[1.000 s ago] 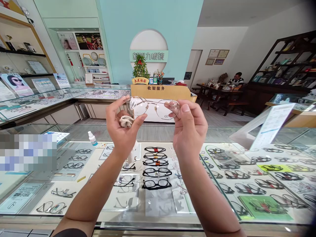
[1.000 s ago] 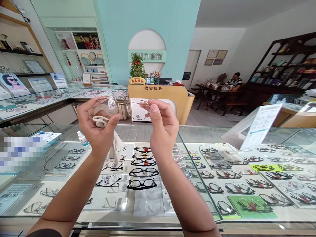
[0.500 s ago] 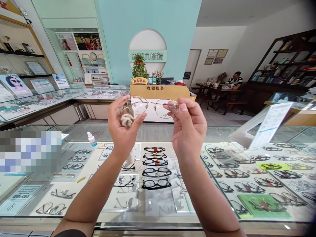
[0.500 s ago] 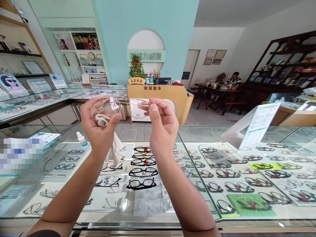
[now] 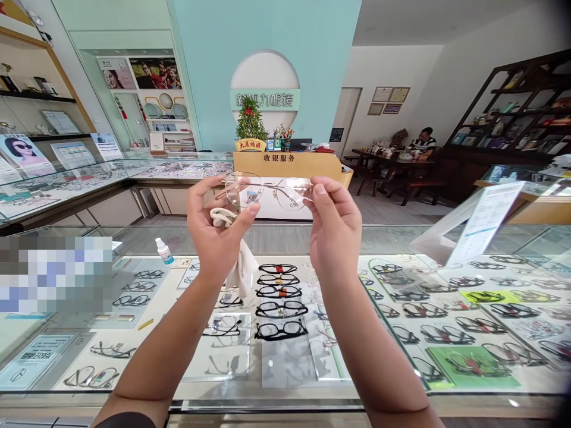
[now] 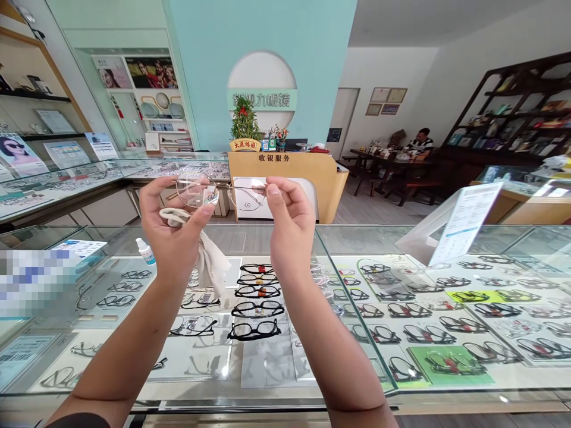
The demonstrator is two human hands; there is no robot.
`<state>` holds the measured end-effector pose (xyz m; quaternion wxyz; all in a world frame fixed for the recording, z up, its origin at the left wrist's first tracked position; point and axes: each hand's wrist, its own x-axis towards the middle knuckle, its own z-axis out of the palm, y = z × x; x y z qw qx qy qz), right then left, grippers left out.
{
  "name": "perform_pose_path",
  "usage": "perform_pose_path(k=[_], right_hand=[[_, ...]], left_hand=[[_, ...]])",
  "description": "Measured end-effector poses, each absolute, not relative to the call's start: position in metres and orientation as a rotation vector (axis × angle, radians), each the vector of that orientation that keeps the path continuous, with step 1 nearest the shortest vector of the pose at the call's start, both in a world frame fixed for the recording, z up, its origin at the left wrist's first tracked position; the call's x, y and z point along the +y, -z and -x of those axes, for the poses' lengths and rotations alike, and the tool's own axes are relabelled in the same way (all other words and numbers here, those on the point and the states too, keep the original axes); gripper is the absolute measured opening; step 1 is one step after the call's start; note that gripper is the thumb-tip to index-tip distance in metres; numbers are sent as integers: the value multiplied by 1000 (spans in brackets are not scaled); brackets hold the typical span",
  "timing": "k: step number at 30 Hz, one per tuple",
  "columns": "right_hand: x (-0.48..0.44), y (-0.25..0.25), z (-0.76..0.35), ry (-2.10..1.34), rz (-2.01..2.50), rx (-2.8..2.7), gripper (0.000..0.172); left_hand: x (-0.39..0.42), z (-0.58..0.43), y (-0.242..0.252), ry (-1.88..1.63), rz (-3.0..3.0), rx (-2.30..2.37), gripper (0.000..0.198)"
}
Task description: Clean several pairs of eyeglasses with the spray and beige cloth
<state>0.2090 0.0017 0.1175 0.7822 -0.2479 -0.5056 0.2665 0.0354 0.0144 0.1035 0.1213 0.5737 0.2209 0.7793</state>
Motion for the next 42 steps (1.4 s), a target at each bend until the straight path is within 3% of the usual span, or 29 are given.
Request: perform_pose_path(k=[16, 23, 33, 42], right_hand=[[11, -115, -211, -746, 549, -1175, 19], [6, -125, -226, -845, 594, -1343, 20], [1, -126, -227, -1111, 479, -1600, 19], [2, -124, -219, -947, 483, -1574, 18]], left_hand=[[19, -25, -104, -2330, -1836, 674, 74], [25, -4, -115, -2034, -1830, 442, 66], [17, 4, -120, -1771, -1941, 610, 76], [14, -1, -123, -1818, -1894, 630, 66]])
